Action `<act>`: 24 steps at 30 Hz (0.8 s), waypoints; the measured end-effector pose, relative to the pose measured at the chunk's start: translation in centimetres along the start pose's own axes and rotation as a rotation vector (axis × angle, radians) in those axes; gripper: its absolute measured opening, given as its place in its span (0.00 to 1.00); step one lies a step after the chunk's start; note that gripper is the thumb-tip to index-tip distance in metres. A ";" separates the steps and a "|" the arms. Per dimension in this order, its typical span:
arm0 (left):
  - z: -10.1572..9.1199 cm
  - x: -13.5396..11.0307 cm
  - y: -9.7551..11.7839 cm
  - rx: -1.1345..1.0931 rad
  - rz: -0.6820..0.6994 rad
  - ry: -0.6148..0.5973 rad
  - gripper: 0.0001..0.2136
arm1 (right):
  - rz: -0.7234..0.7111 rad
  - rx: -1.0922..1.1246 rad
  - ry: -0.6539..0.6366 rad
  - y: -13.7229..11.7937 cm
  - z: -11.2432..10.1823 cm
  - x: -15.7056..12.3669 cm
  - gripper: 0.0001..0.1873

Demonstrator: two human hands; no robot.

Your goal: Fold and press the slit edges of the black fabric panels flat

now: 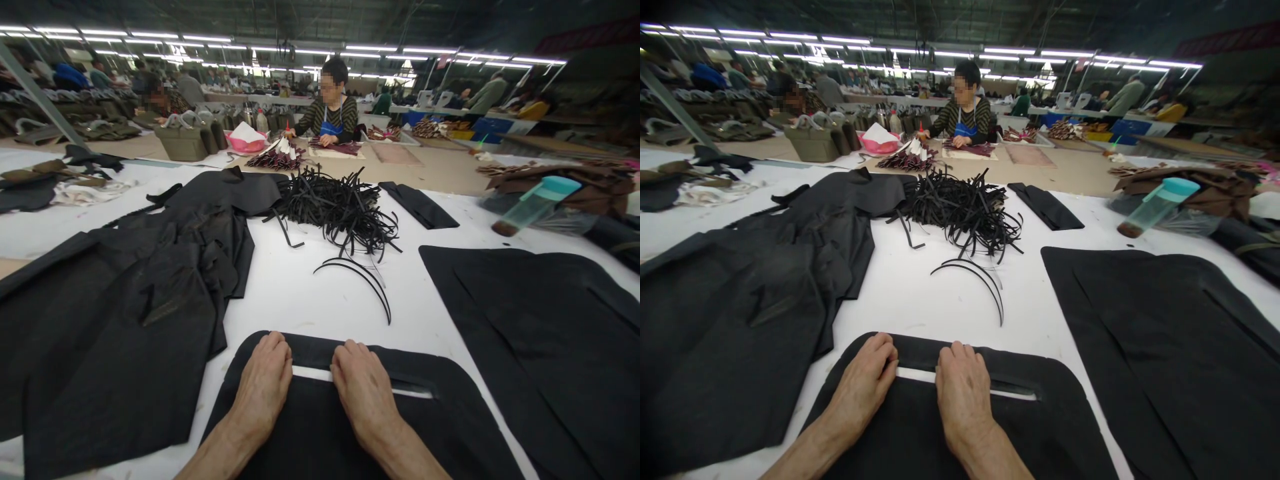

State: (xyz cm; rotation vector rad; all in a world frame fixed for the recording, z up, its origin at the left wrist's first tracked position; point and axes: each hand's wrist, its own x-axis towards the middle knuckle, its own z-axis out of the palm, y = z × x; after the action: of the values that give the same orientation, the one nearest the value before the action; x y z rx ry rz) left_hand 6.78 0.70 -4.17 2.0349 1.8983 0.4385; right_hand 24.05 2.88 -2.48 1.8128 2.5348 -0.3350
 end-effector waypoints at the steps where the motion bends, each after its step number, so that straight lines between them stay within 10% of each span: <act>1: 0.0 -0.1 0.1 0.014 -0.004 0.003 0.09 | 0.001 -0.003 -0.010 0.0 -0.1 0.0 0.08; 7: 0.5 -0.7 1.1 0.232 0.070 0.050 0.13 | 0.002 -0.003 -0.067 0.1 -0.7 0.5 0.06; 14: 0.5 -0.3 0.7 0.462 0.620 -0.104 0.23 | 0.044 -0.002 -0.107 0.1 -1.2 1.3 0.07; 24: 0.6 -0.5 -1.4 0.513 0.688 -0.051 0.21 | 0.092 0.052 -0.128 0.1 -1.8 1.4 0.06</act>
State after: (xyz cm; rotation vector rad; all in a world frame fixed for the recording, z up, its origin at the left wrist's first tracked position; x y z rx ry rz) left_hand 5.74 0.25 -5.29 2.9966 1.3141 0.0347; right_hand 23.91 4.49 -0.95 1.8529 2.3714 -0.5022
